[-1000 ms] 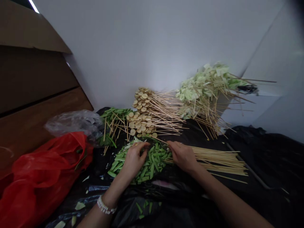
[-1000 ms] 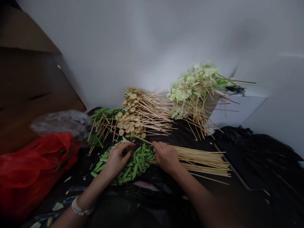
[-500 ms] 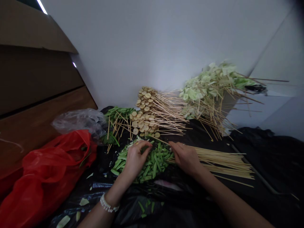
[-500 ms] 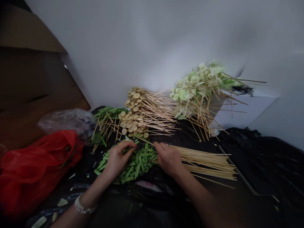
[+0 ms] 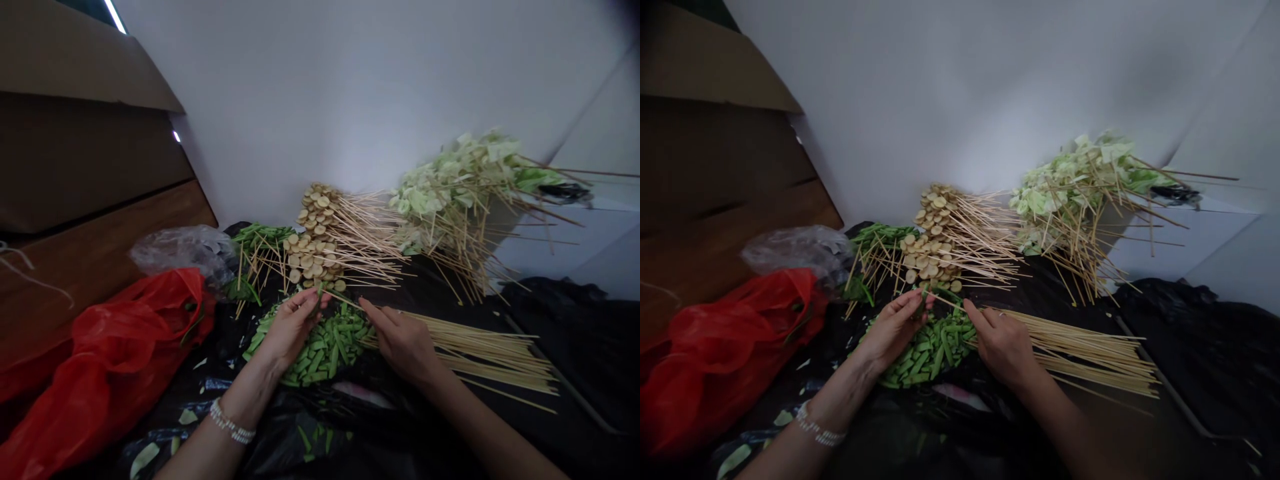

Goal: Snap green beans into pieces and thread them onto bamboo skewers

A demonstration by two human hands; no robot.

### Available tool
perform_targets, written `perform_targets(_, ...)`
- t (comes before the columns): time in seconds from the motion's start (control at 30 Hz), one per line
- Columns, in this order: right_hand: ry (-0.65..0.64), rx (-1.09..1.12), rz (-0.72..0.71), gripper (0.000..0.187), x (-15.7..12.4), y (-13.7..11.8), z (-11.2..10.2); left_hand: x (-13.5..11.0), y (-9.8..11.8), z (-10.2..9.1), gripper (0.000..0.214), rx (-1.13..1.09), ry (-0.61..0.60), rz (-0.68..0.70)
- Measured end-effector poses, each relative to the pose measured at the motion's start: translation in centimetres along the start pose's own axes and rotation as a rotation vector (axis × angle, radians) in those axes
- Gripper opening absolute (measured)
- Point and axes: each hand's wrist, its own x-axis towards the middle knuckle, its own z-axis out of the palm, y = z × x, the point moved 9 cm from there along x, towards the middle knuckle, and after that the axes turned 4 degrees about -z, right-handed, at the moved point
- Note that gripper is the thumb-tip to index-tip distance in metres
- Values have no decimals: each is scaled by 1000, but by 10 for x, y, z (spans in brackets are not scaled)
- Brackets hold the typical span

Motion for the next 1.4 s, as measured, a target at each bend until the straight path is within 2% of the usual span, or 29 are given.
perform_targets(0.23,-3,12,-18,42,-1,-5,0,0,3,2,18,-144,-13,-21)
perform_targets(0.73,-9,-16,-9,43,-1,-7,0,1,5,1,31,-86,0,23)
perform_targets(0.93,-15,-51,-15,46,-2,-8,1,3,11,-3,36,45,39,132)
perform_targets(1.2,-14,-36,4,42,-1,-10,-1,2,2,-10,36,-40,99,-23)
perform_targets(1.4,-25,-62,20,42,-1,-16,-2,3,4,-13,33,-14,104,18)
